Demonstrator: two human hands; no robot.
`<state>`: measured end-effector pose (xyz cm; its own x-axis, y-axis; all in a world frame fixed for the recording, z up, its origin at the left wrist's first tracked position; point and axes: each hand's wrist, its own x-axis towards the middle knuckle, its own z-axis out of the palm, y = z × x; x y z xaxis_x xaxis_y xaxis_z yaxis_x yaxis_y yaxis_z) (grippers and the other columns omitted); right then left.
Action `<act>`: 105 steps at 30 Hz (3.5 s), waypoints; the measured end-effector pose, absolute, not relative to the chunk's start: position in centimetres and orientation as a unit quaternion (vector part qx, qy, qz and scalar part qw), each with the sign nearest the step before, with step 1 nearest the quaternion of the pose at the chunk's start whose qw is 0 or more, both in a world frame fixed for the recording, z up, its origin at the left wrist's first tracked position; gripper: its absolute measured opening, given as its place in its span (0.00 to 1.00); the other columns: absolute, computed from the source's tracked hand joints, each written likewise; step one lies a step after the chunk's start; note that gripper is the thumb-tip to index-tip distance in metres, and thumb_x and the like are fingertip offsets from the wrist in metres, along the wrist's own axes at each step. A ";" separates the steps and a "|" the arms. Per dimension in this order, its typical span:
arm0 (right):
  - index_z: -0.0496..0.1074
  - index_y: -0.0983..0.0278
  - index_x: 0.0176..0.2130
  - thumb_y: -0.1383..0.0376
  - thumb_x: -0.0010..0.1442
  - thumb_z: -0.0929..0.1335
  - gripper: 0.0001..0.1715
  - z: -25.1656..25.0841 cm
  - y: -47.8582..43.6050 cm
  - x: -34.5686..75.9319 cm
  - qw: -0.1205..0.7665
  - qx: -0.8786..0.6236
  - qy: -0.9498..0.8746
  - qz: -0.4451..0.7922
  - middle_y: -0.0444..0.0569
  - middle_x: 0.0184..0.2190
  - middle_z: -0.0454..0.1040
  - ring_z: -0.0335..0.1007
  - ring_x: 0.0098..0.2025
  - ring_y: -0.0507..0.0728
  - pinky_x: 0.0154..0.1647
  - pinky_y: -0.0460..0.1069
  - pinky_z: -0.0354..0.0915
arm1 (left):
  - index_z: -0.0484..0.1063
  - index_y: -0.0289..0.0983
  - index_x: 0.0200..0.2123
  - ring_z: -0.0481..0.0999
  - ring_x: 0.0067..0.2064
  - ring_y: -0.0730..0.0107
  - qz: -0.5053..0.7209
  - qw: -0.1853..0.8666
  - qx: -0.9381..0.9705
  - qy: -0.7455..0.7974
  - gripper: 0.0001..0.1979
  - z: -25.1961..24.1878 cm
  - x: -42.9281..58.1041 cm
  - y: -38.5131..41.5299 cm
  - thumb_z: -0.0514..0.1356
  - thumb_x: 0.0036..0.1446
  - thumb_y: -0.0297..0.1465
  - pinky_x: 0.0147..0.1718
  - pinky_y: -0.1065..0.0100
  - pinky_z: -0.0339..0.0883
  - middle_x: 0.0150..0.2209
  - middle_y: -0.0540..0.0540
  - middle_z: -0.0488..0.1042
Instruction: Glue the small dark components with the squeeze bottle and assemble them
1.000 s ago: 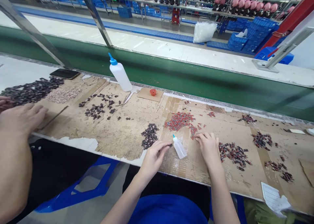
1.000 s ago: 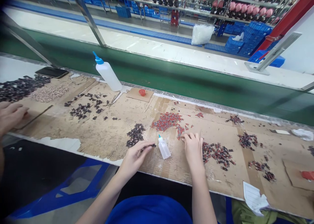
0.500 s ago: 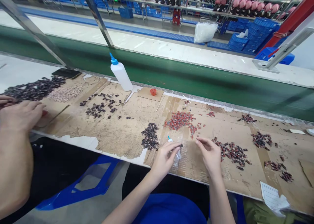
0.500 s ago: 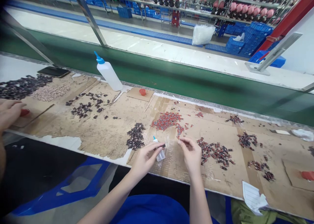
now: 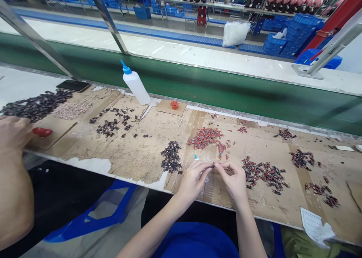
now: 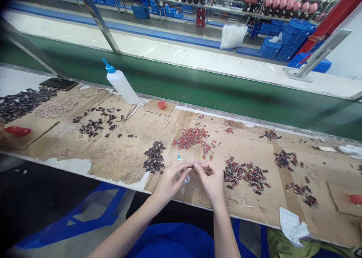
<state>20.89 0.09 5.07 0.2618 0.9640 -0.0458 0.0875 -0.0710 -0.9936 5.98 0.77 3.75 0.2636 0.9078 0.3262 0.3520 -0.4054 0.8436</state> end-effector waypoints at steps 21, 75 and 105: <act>0.76 0.63 0.20 0.49 0.38 0.78 0.21 4.5 0.0 20.1 0.530 -0.590 -0.374 0.482 0.51 0.25 0.80 0.78 0.31 0.59 0.38 0.54 0.74 | 0.78 0.37 0.36 0.76 0.36 0.66 0.423 0.415 0.670 0.446 0.09 4.6 6.3 0.9 0.56 0.60 0.28 0.38 0.66 0.70 0.34 0.44 0.79; 0.75 0.63 0.39 0.44 0.54 0.68 0.27 3.1 -2.7 16.4 0.317 -0.711 -0.621 0.089 0.58 0.39 0.72 0.66 0.44 0.65 0.45 0.60 0.65 | 0.78 0.43 0.35 0.68 0.49 0.53 0.388 0.124 0.706 0.580 0.08 1.0 1.3 0.9 0.59 0.59 0.26 0.47 0.51 0.59 0.36 0.45 0.80; 0.71 0.63 0.29 0.51 0.45 0.74 0.20 3.2 -1.6 18.8 0.620 -0.611 -0.245 0.426 0.43 0.21 0.72 0.65 0.20 0.50 0.17 0.44 0.55 | 0.79 0.46 0.35 0.76 0.48 0.57 0.343 0.230 0.725 0.550 0.07 0.7 1.9 0.6 0.64 0.55 0.27 0.49 0.53 0.56 0.39 0.46 0.82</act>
<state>18.82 -1.61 3.21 0.5176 0.8277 -0.2167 -0.2287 -0.1102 -0.9672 1.91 0.60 0.68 0.1581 0.9565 0.2453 0.6408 -0.2883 0.7115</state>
